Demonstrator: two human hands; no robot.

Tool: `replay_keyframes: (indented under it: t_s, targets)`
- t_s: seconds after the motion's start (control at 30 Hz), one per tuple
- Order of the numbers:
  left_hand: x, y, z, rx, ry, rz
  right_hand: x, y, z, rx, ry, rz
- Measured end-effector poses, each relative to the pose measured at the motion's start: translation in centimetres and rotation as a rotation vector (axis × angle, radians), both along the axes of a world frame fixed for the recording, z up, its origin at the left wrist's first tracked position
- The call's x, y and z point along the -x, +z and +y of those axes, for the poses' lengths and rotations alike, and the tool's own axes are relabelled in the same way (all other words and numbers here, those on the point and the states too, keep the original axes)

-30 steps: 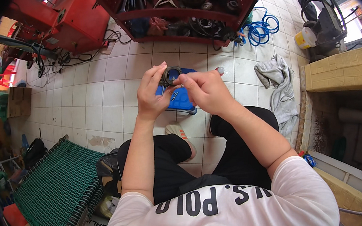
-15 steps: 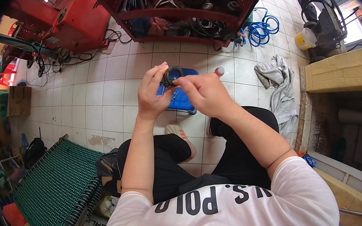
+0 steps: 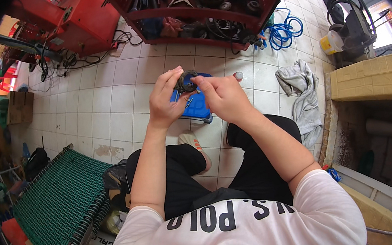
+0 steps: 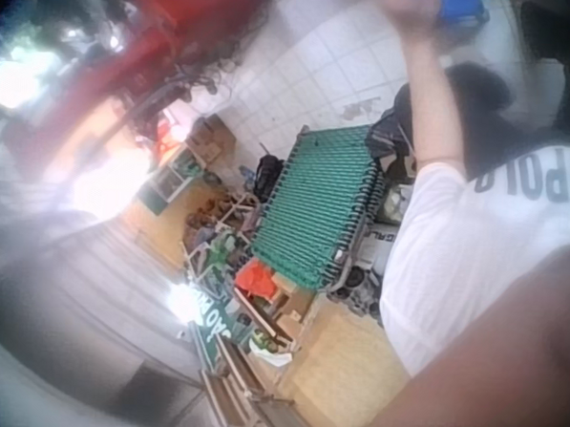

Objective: The person sits on the floor of a workshop and assembles a small mechanical component using a screwdriver and small metal parts. They pick up screws and a cylindrical housing, insert the screws, and tighten them while seated on a blue stool.

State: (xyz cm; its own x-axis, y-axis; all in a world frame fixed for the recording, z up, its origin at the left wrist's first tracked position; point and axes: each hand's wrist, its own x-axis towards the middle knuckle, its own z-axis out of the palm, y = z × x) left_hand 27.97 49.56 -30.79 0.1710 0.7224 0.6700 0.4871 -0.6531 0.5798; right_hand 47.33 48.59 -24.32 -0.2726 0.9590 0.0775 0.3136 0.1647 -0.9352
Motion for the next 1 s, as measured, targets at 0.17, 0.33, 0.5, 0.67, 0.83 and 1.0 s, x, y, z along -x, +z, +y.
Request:
replay_keyframes:
  t_s: [0.17,0.33,0.5,0.67,0.83,1.0]
  targets:
    - [0.0,0.2,0.0,-0.009,0.006,0.019,-0.4,0.5,-0.1,0.149,-0.031,0.075]
    - [0.1,0.2,0.0,0.004,-0.003,0.021,0.1,-0.7,0.0,0.010,-0.032,0.025]
    - [0.1,0.2,0.0,0.009,0.011,-0.008,-1.0,-0.6,0.8,0.220,-0.071,0.203]
    - [0.4,0.1,0.2,0.002,0.033,-0.040,-1.2,-3.7,2.3,0.332,-0.079,0.274]
    - [0.4,0.3,0.2,-0.023,0.010,-0.001,-0.3,-4.3,2.1,-0.072,-0.064,0.134]
    - [0.1,0.3,0.0,-0.053,-0.005,-0.018,-0.8,-2.7,2.4,0.705,0.048,0.475]
